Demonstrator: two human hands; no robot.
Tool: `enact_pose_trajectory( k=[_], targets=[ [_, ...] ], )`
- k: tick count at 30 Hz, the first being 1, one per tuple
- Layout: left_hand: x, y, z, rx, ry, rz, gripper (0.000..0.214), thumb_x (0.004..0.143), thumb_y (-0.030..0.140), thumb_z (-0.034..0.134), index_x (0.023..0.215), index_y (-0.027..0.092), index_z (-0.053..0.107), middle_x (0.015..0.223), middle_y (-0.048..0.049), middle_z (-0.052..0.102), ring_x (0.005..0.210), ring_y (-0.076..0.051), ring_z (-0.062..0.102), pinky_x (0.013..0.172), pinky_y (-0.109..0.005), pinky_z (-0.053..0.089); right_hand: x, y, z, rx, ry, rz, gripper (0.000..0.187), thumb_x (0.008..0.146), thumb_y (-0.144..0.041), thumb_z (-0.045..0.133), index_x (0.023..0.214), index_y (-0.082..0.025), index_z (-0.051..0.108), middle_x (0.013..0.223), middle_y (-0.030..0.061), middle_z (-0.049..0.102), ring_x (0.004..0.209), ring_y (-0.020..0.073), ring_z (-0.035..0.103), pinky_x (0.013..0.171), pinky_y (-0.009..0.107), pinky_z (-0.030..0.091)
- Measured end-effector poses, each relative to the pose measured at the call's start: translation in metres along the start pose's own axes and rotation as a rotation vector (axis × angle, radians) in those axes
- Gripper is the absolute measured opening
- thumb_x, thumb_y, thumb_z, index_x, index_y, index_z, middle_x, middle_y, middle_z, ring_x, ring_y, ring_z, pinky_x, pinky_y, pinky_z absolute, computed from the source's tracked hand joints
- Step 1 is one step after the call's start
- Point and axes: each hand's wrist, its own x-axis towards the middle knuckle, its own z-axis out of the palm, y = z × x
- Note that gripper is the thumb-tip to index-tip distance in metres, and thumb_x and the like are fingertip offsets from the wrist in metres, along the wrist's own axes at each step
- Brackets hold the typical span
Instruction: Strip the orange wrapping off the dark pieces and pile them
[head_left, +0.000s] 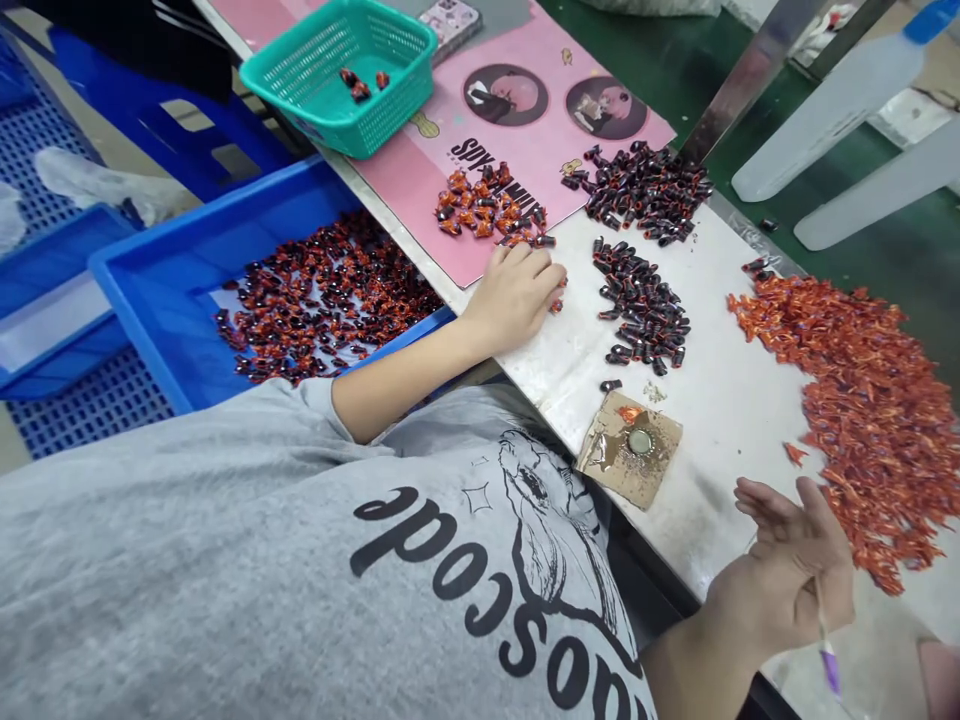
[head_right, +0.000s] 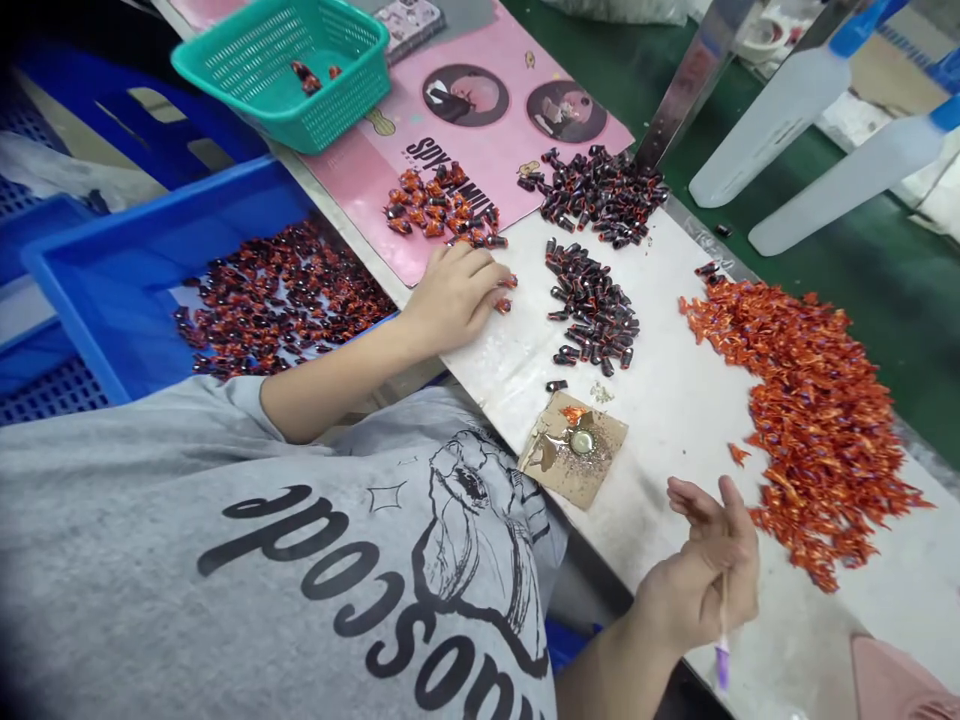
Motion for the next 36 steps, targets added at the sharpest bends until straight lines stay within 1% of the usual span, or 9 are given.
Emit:
enact_pose_trajectory(
  k=[3,5,9,15,21,25,28,32,36],
  targets=[
    [0.014,0.021,0.0,-0.007,-0.053,0.098,0.031,0.1,0.027,0.044,0.118,0.011,0.063,0.116,-0.0175,0.066,0.111,-0.031,0.055,0.091,-0.043,0.042,-0.004,0.002,0.004,0.012,-0.074,0.05,0.062,0.095,-0.067,0.045,0.099,-0.014,0.075,0.075,0.007,0.067,0.066,0.018,0.063,0.059,0.034,0.049],
    [0.023,0.036,0.002,-0.012,-0.129,0.172,0.028,0.097,0.023,0.051,0.119,0.01,0.063,0.115,-0.0172,0.067,0.111,-0.03,0.057,0.088,-0.039,0.043,-0.009,0.0,0.009,0.022,-0.147,0.071,0.057,0.095,-0.064,0.048,0.088,-0.014,0.075,0.079,0.0077,0.067,0.067,0.0157,0.06,0.059,0.032,0.047],
    [0.034,0.052,0.008,0.005,-0.236,0.18,0.031,0.098,0.012,0.04,0.112,0.011,0.067,0.113,-0.0178,0.067,0.111,-0.03,0.058,0.084,-0.039,0.043,-0.021,-0.005,0.018,0.096,-0.297,0.134,0.04,0.095,-0.053,0.058,0.083,-0.017,0.073,0.079,0.005,0.068,0.069,0.014,0.06,0.064,0.03,0.047],
    [0.029,0.041,0.015,-0.076,-0.192,0.176,0.037,0.1,0.014,0.031,0.108,0.017,0.067,0.111,-0.015,0.067,0.11,-0.03,0.056,0.087,-0.041,0.041,-0.03,-0.009,0.031,-0.044,-0.35,0.126,0.044,0.096,-0.054,0.053,0.077,-0.019,0.071,0.073,0.0024,0.067,0.066,0.0126,0.06,0.061,0.026,0.047],
    [0.026,0.039,0.019,-0.094,-0.157,0.274,0.036,0.099,0.018,0.039,0.128,0.02,0.061,0.126,-0.0124,0.063,0.116,-0.029,0.053,0.089,-0.039,0.043,-0.033,-0.01,0.035,-0.175,-0.424,0.046,0.042,0.1,-0.048,0.048,0.076,-0.02,0.068,0.071,0.001,0.065,0.069,0.0124,0.061,0.067,0.026,0.048],
    [0.029,0.043,0.023,-0.12,-0.238,0.294,0.04,0.099,0.013,0.032,0.116,0.018,0.067,0.116,-0.0127,0.066,0.112,-0.028,0.056,0.088,-0.04,0.044,-0.033,-0.01,0.037,-0.193,-0.398,0.051,0.046,0.1,-0.051,0.046,0.074,-0.02,0.067,0.066,0.0003,0.063,0.064,0.0121,0.058,0.061,0.025,0.045],
    [0.028,0.044,0.023,-0.144,-0.224,0.29,0.036,0.097,0.012,0.034,0.113,0.016,0.067,0.114,-0.0129,0.065,0.112,-0.028,0.057,0.089,-0.041,0.045,-0.033,-0.011,0.039,-0.199,-0.375,0.072,0.049,0.099,-0.055,0.045,0.073,-0.02,0.067,0.065,0.0005,0.063,0.062,0.0122,0.057,0.06,0.026,0.044],
    [0.021,0.042,0.017,-0.189,-0.148,0.267,0.032,0.095,0.014,0.035,0.114,0.013,0.062,0.117,-0.0162,0.063,0.113,-0.03,0.058,0.094,-0.043,0.047,-0.033,-0.013,0.039,-0.215,-0.375,0.093,0.051,0.098,-0.058,0.045,0.073,-0.02,0.067,0.064,0.0006,0.063,0.062,0.0127,0.057,0.059,0.026,0.043],
    [0.009,0.039,0.009,-0.402,-0.003,0.222,0.032,0.099,0.02,0.032,0.121,0.016,0.056,0.12,-0.0145,0.062,0.115,-0.027,0.06,0.098,-0.041,0.047,-0.032,-0.016,0.037,-0.224,-0.418,0.103,0.05,0.097,-0.059,0.045,0.075,-0.02,0.067,0.068,0.0011,0.064,0.065,0.0134,0.058,0.062,0.027,0.045]
  ],
)
